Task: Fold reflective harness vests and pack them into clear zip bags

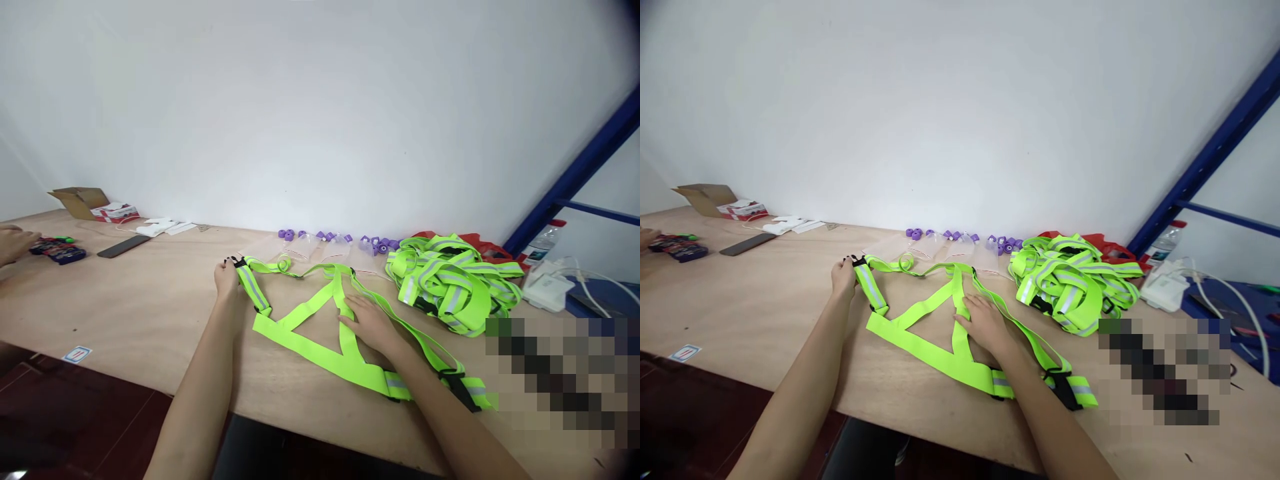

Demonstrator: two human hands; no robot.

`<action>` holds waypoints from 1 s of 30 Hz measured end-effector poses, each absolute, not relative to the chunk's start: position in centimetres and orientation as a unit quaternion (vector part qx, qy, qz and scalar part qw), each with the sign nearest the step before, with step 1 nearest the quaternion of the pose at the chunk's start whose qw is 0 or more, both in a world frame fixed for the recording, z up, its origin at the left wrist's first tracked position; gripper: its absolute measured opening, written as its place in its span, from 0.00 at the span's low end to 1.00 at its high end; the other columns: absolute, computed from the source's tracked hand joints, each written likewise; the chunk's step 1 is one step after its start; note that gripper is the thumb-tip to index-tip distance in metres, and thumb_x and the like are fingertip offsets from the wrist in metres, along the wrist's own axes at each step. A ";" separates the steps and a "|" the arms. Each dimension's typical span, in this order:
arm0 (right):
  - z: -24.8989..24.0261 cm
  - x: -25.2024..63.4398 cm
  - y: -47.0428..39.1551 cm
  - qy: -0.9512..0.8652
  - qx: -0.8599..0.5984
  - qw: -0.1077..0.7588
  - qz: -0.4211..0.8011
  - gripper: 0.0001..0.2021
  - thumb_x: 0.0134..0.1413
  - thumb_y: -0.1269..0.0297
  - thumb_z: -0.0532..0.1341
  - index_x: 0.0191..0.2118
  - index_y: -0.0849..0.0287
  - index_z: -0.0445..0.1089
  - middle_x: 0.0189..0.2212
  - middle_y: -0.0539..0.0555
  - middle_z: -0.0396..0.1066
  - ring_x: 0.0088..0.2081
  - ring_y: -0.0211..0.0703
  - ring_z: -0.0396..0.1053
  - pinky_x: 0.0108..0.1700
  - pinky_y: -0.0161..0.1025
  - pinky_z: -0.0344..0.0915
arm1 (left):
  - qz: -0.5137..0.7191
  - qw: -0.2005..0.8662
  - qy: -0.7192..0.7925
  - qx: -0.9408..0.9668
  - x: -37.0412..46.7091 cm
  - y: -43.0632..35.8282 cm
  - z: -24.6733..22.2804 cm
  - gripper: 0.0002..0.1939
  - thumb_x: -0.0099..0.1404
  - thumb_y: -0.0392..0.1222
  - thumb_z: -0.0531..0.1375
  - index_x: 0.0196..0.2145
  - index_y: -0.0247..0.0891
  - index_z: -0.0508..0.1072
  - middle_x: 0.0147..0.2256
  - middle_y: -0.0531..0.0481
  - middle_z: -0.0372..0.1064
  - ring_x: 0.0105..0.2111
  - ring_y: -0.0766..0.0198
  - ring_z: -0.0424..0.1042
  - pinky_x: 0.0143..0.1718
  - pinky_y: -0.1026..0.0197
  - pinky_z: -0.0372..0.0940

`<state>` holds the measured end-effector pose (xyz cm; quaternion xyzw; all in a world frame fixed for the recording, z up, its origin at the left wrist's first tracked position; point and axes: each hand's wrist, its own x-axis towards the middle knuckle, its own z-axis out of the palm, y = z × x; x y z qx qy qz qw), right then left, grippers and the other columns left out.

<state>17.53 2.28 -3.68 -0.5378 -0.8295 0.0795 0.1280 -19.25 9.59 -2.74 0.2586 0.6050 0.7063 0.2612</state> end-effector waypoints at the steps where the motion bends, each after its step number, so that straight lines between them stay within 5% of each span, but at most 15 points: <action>1: -3.7 17.5 2.3 -0.830 -0.537 0.128 0.079 0.23 0.64 0.55 0.57 0.60 0.61 0.68 0.63 0.63 0.65 0.64 0.58 0.60 0.64 0.55 0.56 | 0.708 0.273 0.601 0.250 -19.2 9.6 -2.8 0.08 0.64 0.46 0.59 0.35 0.39 0.65 0.29 0.49 0.71 0.28 0.58 0.76 0.29 0.57 0.71; 6: -3.2 17.5 2.1 -0.836 -0.526 0.149 0.049 0.19 0.63 0.58 0.59 0.55 0.59 0.72 0.59 0.62 0.69 0.60 0.58 0.65 0.60 0.54 0.61 | 0.703 0.328 0.589 0.224 -19.0 10.0 -2.9 0.09 0.55 0.39 0.63 0.32 0.39 0.65 0.23 0.55 0.66 0.21 0.63 0.70 0.24 0.62 0.66; 11: -1.2 15.8 0.0 -0.864 -0.443 0.237 0.037 0.11 0.67 0.61 0.56 0.40 0.56 0.75 0.41 0.57 0.78 0.45 0.50 0.72 0.49 0.44 0.64 | 0.726 0.348 0.555 0.207 -18.8 10.5 -2.8 0.09 0.50 0.36 0.64 0.31 0.39 0.69 0.23 0.57 0.65 0.22 0.66 0.68 0.25 0.64 0.63; 16: -0.9 13.2 -2.0 -0.899 -0.371 0.160 0.169 0.12 0.58 0.53 0.65 0.36 0.56 0.71 0.36 0.53 0.75 0.38 0.45 0.70 0.38 0.38 0.59 | 0.759 0.366 0.508 0.179 -18.5 10.7 -2.5 0.09 0.51 0.35 0.64 0.31 0.38 0.70 0.25 0.55 0.68 0.23 0.66 0.68 0.26 0.65 0.64; 19: -1.0 12.7 -2.1 -0.893 -0.388 0.115 0.198 0.12 0.53 0.56 0.69 0.32 0.57 0.69 0.31 0.50 0.72 0.33 0.41 0.66 0.33 0.36 0.53 | 0.776 0.391 0.466 0.167 -18.7 10.6 -2.2 0.08 0.52 0.35 0.64 0.31 0.37 0.70 0.26 0.53 0.69 0.24 0.67 0.70 0.27 0.66 0.66; 30: -0.7 13.4 -1.7 -0.873 -0.377 0.105 0.292 0.15 0.53 0.66 0.61 0.23 0.57 0.54 0.22 0.44 0.57 0.26 0.35 0.55 0.30 0.36 0.45 | 0.826 0.401 0.365 0.154 -19.2 10.2 -1.5 0.08 0.67 0.45 0.60 0.34 0.38 0.71 0.32 0.49 0.72 0.35 0.63 0.76 0.40 0.62 0.74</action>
